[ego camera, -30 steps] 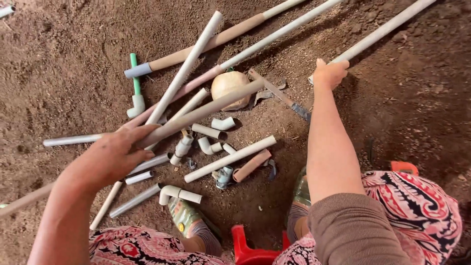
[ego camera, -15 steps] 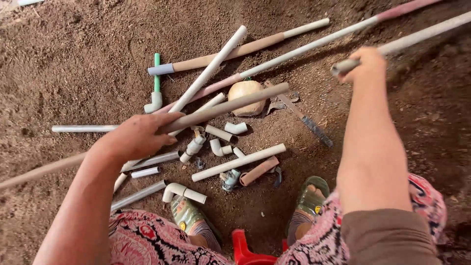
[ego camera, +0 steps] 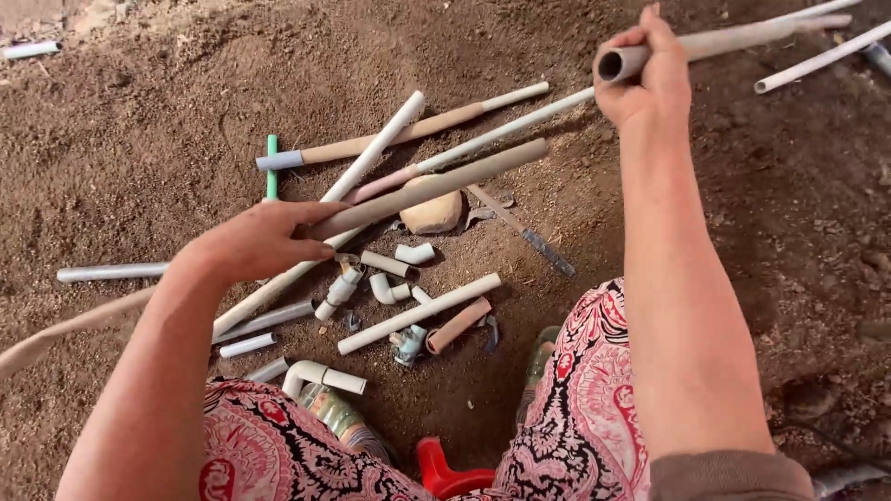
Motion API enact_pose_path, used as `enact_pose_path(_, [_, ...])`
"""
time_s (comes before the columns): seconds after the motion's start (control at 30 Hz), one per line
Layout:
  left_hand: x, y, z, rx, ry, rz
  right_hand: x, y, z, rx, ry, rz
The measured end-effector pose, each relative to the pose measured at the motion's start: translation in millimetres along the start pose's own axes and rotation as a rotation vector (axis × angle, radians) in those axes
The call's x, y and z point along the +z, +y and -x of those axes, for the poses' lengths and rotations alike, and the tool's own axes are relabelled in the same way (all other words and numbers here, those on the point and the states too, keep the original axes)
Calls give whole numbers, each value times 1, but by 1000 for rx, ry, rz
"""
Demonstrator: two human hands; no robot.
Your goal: The person sits on a small red stool on a dirt surface, surrounded by various PVC pipes and fittings. They use a hand saw to cut a long grey pipe and then proceed to connect different pipe segments and elbow fittings together by hand.
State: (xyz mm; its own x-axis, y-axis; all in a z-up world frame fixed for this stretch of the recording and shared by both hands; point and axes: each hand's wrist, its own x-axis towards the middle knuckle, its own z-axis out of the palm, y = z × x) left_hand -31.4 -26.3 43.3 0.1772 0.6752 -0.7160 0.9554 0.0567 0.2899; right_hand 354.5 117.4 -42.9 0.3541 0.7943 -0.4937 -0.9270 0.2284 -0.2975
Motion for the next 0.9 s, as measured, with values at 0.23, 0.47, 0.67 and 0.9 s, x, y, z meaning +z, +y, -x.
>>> enact_pose_path(0.23, [-7,-14,8,-19,114,63,21,4,87,22,-216,196])
enact_pose_path(0.47, [-3,-18,14,62,113,127,14,18,99,81,-342,490])
enact_pose_path(0.67, [-4,-11,16,58,99,97,23,25,116,92,-298,476])
enact_pose_path(0.9, [-2,-16,10,70,107,114,13,14,77,107,-286,298])
